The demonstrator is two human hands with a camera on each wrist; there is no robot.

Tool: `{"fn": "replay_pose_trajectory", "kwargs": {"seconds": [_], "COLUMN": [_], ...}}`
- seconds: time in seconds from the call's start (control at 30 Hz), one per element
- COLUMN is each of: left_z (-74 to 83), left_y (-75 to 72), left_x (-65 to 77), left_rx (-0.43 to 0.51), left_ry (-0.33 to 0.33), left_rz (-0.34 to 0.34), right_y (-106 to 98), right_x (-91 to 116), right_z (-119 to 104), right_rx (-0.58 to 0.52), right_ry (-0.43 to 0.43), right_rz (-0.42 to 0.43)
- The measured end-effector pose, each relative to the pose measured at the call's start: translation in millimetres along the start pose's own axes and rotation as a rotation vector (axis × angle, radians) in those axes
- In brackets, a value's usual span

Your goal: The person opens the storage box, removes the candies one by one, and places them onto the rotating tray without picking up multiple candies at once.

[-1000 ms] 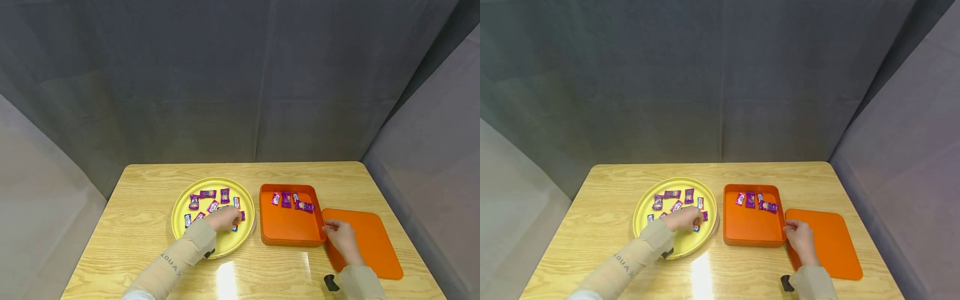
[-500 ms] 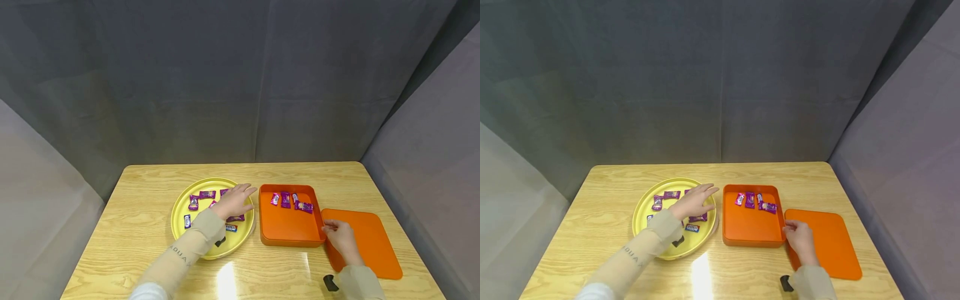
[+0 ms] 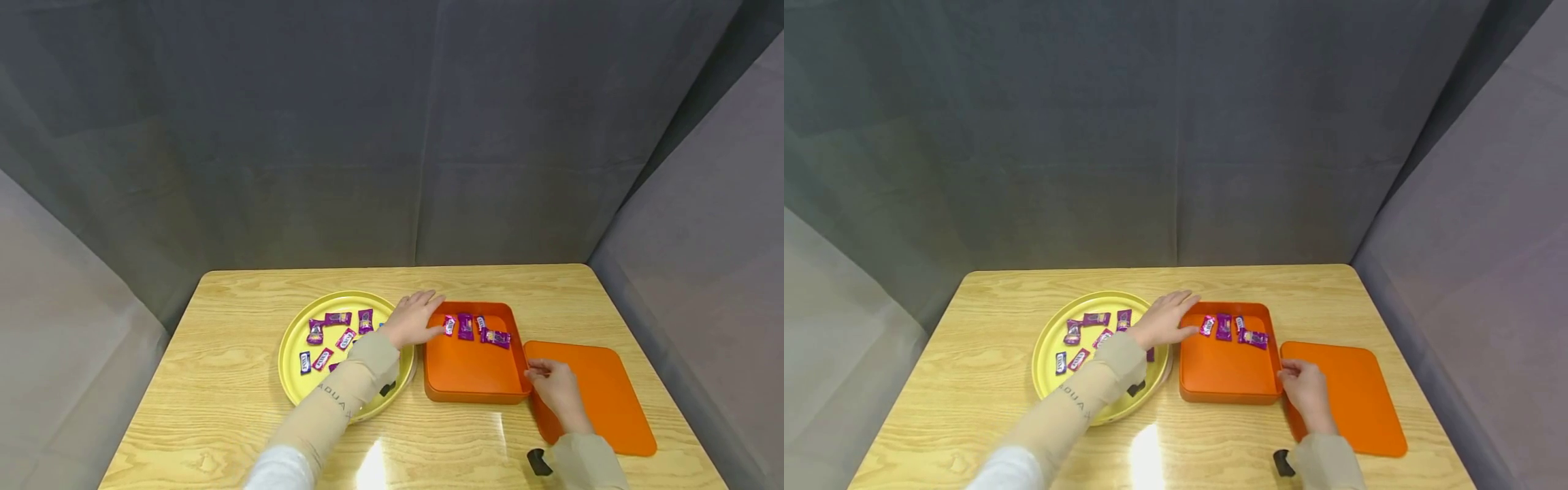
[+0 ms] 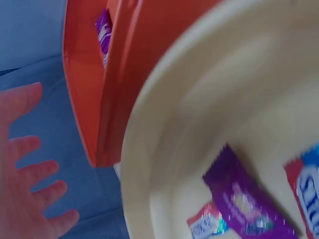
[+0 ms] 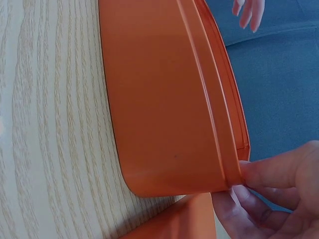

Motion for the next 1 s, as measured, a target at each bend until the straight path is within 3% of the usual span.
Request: {"fn": "replay_pose_trajectory", "kwargs": {"seconds": [0.3, 0.5, 0.7, 1.0], "left_z": [21.3, 29.5, 34.3, 41.8], "left_y": [9.7, 18.3, 30.4, 45.9], "left_x": [-25.7, -36.1, -46.4, -51.3], "left_rx": [0.063, 0.137, 0.124, 0.031], "left_ry": [0.021, -0.024, -0.095, -0.11], "left_rz": [0.011, -0.048, -0.117, -0.147], "right_y": [0, 1, 0, 0], "right_x": [0, 1, 0, 0], "right_z": [1, 1, 2, 3], "right_rx": [-0.013, -0.017, -0.019, -0.021], "right_ry": [0.002, 0.002, 0.007, 0.003], "right_rz": [0.006, 0.011, 0.012, 0.013]}}
Point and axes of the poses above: each hand's wrist, its own x-axis away from the middle knuckle, its own y-axis out of the palm, z = x × y, the point moved 4 cm from there along -x, towards the middle knuckle, and after that the axes turned 13 degrees about -z, right-handed, at the moved point
